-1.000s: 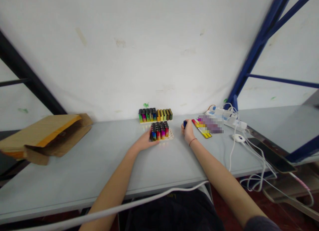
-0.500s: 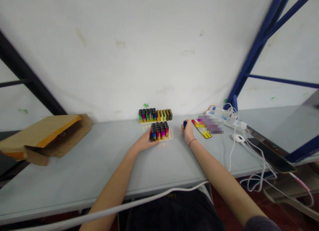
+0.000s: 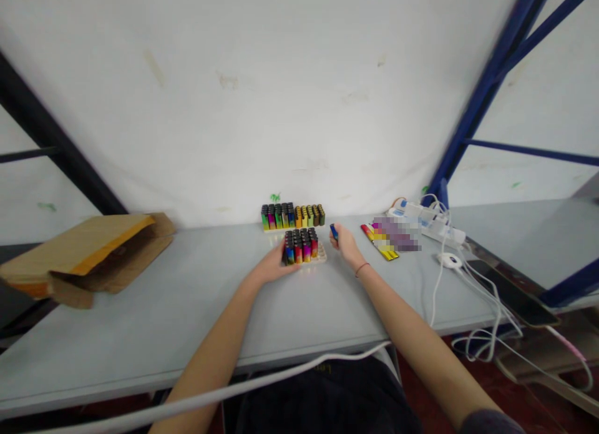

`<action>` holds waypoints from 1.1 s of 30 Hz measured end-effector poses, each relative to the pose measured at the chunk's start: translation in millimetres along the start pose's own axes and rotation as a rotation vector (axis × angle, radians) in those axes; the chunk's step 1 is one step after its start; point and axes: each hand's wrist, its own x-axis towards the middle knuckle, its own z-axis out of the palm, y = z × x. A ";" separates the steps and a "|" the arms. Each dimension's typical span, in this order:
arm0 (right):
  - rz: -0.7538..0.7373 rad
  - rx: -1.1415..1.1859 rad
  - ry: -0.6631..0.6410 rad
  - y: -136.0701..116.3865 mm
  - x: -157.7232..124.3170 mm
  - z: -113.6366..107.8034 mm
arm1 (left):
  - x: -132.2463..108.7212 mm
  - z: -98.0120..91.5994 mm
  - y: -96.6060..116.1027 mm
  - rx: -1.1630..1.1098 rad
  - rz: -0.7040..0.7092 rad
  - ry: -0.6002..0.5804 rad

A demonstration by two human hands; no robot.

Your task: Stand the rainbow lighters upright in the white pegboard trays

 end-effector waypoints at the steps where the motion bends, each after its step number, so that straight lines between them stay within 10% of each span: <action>1: -0.040 0.003 -0.024 -2.7 -1.6 0.9 | 0.0 0.0 0.5 -0.002 0.005 0.000; 12: -0.096 -0.077 -0.359 -20.6 -2.4 -20.3 | 0.0 1.3 -0.3 -0.001 0.018 0.010; 24: -0.105 -0.227 -0.427 -8.8 -3.0 -11.7 | 0.3 1.4 -0.4 -0.003 0.008 0.015; 27: -0.176 -0.323 -0.322 -10.3 -0.6 -17.4 | 0.4 1.5 -1.2 0.014 0.010 0.021; 33: -0.010 -1.088 0.364 -0.2 7.1 -59.0 | -0.3 1.4 -5.6 0.053 -0.033 -0.003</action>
